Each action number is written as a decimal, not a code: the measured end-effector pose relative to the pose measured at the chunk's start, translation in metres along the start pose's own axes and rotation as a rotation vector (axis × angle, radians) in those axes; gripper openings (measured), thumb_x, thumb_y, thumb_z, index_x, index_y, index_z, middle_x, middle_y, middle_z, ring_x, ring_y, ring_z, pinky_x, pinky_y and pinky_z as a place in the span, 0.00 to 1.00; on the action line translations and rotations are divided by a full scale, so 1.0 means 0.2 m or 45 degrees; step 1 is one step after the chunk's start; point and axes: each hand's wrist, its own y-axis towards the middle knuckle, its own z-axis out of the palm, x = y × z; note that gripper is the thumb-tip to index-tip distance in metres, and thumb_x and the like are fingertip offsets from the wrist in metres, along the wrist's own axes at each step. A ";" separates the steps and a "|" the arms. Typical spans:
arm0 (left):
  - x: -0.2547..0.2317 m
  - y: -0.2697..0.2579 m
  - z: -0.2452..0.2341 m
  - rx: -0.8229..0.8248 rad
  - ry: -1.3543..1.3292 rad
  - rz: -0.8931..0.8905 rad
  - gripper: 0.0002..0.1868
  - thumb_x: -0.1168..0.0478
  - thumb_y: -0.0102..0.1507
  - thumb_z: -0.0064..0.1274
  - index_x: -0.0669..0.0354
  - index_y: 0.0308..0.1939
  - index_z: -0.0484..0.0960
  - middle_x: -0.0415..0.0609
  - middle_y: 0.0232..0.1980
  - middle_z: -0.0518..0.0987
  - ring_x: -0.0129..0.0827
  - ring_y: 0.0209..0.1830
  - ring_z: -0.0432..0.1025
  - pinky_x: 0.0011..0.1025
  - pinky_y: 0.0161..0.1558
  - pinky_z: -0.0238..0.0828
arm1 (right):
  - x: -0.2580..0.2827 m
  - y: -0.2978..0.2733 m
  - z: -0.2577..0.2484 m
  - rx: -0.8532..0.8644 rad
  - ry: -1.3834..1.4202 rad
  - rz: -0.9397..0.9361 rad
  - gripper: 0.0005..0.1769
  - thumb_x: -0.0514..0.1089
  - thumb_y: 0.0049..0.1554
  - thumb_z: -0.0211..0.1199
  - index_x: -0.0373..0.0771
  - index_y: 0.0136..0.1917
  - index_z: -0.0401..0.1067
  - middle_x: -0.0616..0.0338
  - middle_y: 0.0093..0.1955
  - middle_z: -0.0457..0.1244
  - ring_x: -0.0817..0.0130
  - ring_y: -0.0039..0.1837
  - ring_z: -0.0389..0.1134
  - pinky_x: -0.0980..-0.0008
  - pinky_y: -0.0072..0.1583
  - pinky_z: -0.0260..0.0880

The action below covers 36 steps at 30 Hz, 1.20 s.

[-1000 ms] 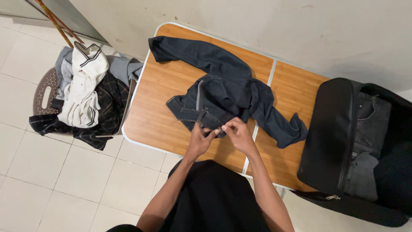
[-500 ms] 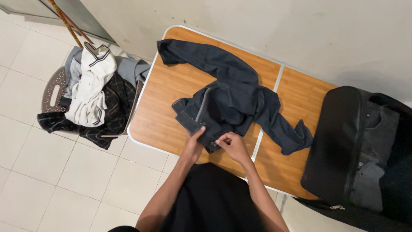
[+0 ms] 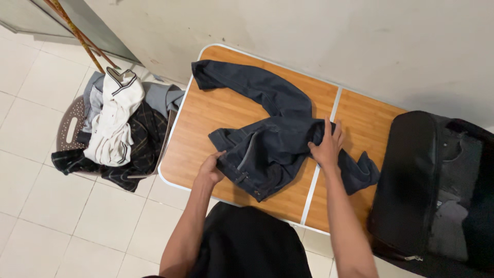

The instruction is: The person folds a pair of jeans on a table by hand and places them into a storage bag.

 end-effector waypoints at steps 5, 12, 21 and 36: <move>-0.22 -0.06 0.10 0.130 0.278 0.467 0.14 0.66 0.65 0.55 0.68 0.54 0.81 0.54 0.55 0.83 0.41 0.56 0.77 0.39 0.62 0.72 | -0.20 0.12 0.10 0.090 -0.334 -0.272 0.18 0.46 0.50 0.73 0.44 0.54 0.76 0.46 0.74 0.60 0.41 0.75 0.54 0.39 0.71 0.45; -0.62 -0.32 0.60 0.312 0.467 0.910 0.08 0.67 0.63 0.61 0.64 0.46 0.82 0.48 0.46 0.84 0.32 0.46 0.78 0.32 0.56 0.71 | -0.01 0.11 -0.24 -0.055 -0.004 -0.022 0.08 0.40 0.63 0.60 0.43 0.55 0.76 0.55 0.49 0.69 0.55 0.56 0.68 0.47 0.68 0.53; -0.66 -0.54 0.40 0.092 0.746 1.184 0.15 0.62 0.63 0.64 0.72 0.48 0.84 0.44 0.43 0.83 0.22 0.38 0.74 0.23 0.45 0.70 | 0.05 -0.29 -0.23 -0.188 0.214 -0.220 0.06 0.35 0.51 0.57 0.40 0.41 0.74 0.58 0.46 0.63 0.58 0.58 0.61 0.58 0.67 0.51; -0.35 -0.38 -0.44 -0.620 1.357 0.730 0.25 0.54 0.57 0.66 0.74 0.48 0.84 0.56 0.37 0.84 0.36 0.32 0.77 0.33 0.35 0.72 | -0.26 -0.66 0.33 -0.266 0.883 1.057 0.28 0.56 0.63 0.66 0.42 0.69 0.61 0.57 0.53 0.59 0.65 0.53 0.59 0.62 0.54 0.59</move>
